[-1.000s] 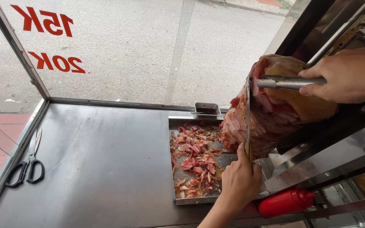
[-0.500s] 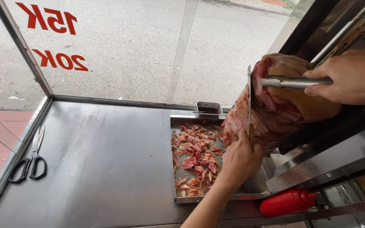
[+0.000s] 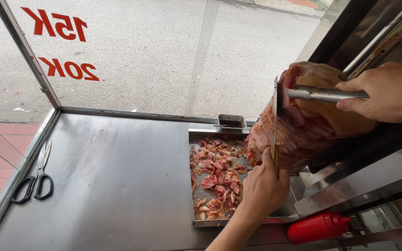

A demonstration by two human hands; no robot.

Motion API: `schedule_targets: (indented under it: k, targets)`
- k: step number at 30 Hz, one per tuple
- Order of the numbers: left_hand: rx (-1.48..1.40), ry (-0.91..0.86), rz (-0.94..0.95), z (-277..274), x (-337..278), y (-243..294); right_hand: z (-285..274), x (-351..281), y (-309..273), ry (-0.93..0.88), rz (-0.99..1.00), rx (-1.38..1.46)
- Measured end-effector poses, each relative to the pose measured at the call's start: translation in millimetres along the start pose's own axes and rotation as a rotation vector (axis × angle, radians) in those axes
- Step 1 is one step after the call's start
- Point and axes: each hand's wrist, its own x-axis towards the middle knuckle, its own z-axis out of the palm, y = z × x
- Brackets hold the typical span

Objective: Slice meat from a vertical rotisserie into a tray using a long knife and tongs.

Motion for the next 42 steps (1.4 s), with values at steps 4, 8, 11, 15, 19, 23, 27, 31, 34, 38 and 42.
schedule_targets:
  k: [4, 8, 11, 15, 19, 23, 27, 31, 34, 38, 42]
  targets:
    - [-0.004, 0.009, 0.02, 30.2, -18.8, -13.6, -6.7, -10.6, -1.1, -0.014, 0.015, 0.032]
    - [-0.005, -0.018, 0.011, 39.4, 13.8, -20.8, -1.4, -8.5, -1.0, 0.021, 0.013, 0.019]
    - [0.013, -0.048, -0.037, 31.6, 48.6, -18.8, -4.3, -9.1, -3.8, 0.004, -0.003, 0.036]
    - [0.039, 0.013, -0.035, 38.7, 16.0, -32.7, -5.5, -1.1, -3.7, 0.012, -0.026, 0.046]
    - [0.104, -0.068, -0.061, 33.5, -3.8, -36.6, 3.0, 5.2, 2.3, 0.003, -0.051, 0.067]
    - [0.089, -0.046, -0.03, 20.0, 37.5, -21.6, 0.7, -0.7, -0.7, 0.05, -0.021, 0.047]
    - [0.134, -0.007, -0.02, 30.4, 8.6, -45.8, 7.4, 11.5, -2.3, 0.072, -0.035, 0.223]
    - [0.177, -0.093, -0.064, 25.0, 5.0, -44.2, 2.5, 3.3, -1.3, 0.02, -0.028, 0.053]
    - [0.176, -0.136, -0.096, 21.5, 48.2, -37.1, -1.0, -4.9, -3.3, 0.058, -0.028, 0.088]
    - [0.201, -0.093, -0.034, 31.6, 36.4, -52.6, -3.1, -5.5, -4.4, 0.011, -0.013, 0.073]
    - [0.213, -0.059, 0.02, 34.9, -19.5, -72.1, -0.1, -6.2, -2.7, 0.015, -0.022, 0.136]
